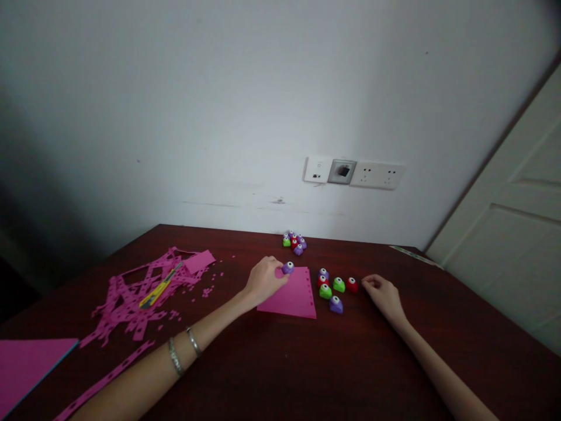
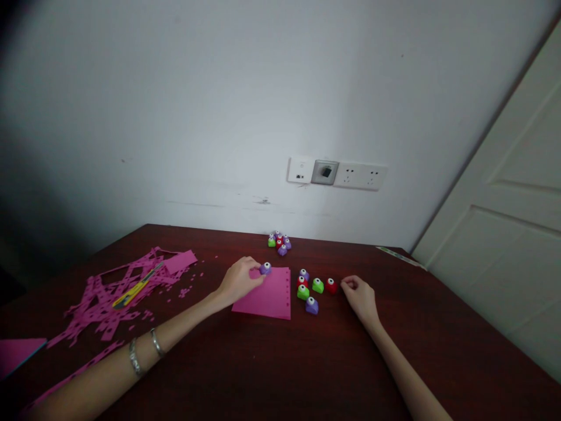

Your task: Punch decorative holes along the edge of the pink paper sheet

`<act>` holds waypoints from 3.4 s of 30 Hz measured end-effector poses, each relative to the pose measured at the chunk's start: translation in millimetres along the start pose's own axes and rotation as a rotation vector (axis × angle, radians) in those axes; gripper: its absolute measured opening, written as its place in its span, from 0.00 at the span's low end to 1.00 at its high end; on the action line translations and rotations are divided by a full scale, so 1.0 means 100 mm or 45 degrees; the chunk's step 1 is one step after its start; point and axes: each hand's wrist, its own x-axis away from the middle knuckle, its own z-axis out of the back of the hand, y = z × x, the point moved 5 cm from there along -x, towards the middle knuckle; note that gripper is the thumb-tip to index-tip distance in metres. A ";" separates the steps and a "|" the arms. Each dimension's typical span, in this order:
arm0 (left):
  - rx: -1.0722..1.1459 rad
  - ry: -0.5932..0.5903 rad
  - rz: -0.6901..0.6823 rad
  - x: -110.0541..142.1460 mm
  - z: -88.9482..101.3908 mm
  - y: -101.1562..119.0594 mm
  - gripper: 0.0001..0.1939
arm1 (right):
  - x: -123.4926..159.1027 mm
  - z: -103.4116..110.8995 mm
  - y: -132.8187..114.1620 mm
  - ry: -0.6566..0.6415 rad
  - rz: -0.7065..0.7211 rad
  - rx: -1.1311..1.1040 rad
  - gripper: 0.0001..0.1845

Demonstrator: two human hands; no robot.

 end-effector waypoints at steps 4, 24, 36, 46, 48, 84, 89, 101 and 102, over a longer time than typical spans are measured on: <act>0.008 -0.017 -0.016 0.04 -0.04 -0.02 0.09 | 0.04 0.04 -0.08 0.008 0.024 0.019 0.14; 0.046 0.134 -0.063 0.13 -0.02 0.07 0.10 | 0.91 -0.73 -1.70 -0.525 0.055 -0.773 0.26; 0.127 0.173 -0.111 0.15 -0.05 0.13 0.09 | 0.95 -0.76 -1.72 -0.560 0.106 -0.779 0.23; 0.395 0.152 -0.361 0.26 -0.20 0.26 0.21 | 0.81 -0.64 -1.70 -0.394 0.135 -0.749 0.22; 0.388 0.156 -0.367 0.29 -0.24 0.29 0.26 | 0.77 -0.60 -1.69 -0.330 0.171 -0.704 0.20; -0.268 -0.408 -0.050 -0.34 -0.16 -0.87 0.39 | 0.91 -0.26 -1.33 -0.760 0.016 -0.457 0.19; -0.203 -0.385 -0.040 -0.36 -0.20 -0.96 0.38 | 0.95 -0.24 -1.29 -0.715 0.034 -0.464 0.18; -0.150 -0.398 -0.041 -0.37 -0.22 -0.94 0.33 | 0.99 -0.27 -1.27 -0.708 0.131 -0.539 0.18; -0.150 -0.401 -0.047 -0.37 -0.22 -0.91 0.32 | 0.99 -0.27 -1.27 -0.707 0.134 -0.541 0.18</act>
